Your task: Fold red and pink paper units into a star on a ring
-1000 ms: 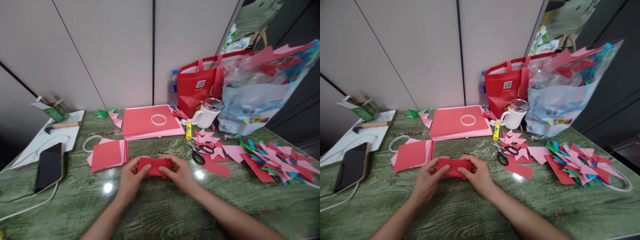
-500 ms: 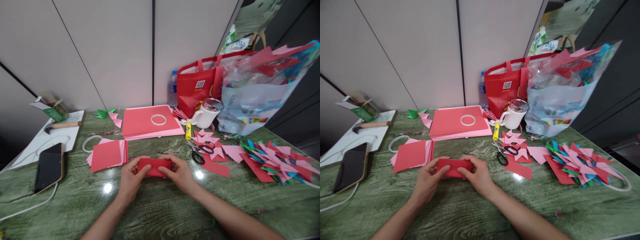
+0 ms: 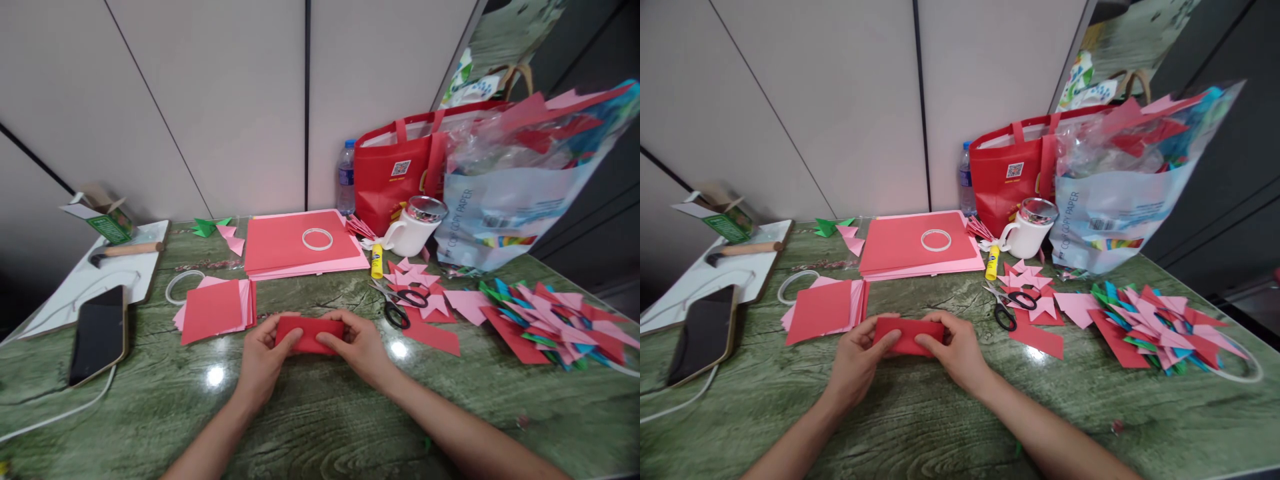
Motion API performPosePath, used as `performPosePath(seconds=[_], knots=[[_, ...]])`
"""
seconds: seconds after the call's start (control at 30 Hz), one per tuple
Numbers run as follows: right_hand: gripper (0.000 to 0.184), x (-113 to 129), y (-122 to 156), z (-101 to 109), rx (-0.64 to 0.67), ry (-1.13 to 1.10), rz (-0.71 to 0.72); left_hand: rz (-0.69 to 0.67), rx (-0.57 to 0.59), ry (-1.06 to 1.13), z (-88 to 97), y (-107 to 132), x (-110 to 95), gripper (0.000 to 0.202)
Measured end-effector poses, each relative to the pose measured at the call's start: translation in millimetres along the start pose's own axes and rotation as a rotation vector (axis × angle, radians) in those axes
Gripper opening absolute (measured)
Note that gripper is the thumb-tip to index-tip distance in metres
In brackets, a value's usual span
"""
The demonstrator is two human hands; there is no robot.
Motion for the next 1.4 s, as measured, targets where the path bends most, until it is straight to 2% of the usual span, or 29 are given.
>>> performPosePath(seconds=[0.63, 0.93, 1.03, 1.13, 1.2, 1.23, 1.3, 1.37, 1.4], knots=[[0.023, -3, -3, 0, 0.005, 0.065, -0.018, 0.022, -0.017, 0.035, -1.1, 1, 1, 0.03], [0.021, 0, -6, 1, 0.106, 0.064, -0.04, 0.064, -0.016, 0.053, -4.6, 1, 2, 0.034], [0.019, 2, -7, 2, 0.155, 0.092, -0.075, 0.055, 0.003, 0.049, -4.5, 2, 2, 0.042], [0.018, 3, -8, 2, 0.198, 0.058, -0.105, 0.025, 0.075, 0.006, -3.9, 2, -2, 0.064], [0.019, 2, -8, 2, 0.233, 0.005, -0.14, -0.04, 0.108, -0.065, -2.6, 1, -5, 0.071], [0.02, 1, -8, 2, 0.252, -0.025, -0.162, -0.077, 0.12, -0.111, -1.5, 0, -8, 0.067], [0.023, -1, -8, 3, 0.282, -0.068, -0.201, -0.115, 0.161, -0.204, 0.8, -1, -11, 0.046], [0.023, -2, -8, 3, 0.286, -0.067, -0.198, -0.096, 0.237, -0.279, 3.1, -3, -14, 0.028], [0.022, -2, -9, 4, 0.282, -0.048, -0.181, -0.074, 0.273, -0.299, 4.2, -4, -14, 0.024]])
Point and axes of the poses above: each hand's wrist, its own y-axis away from the middle knuckle, its own z-axis out of the back of the hand, x = y × z, the point moved 1 cm from there along -y, towards the middle knuckle, and after that the axes turned 12 degrees about -z, right-handed, at the moved point
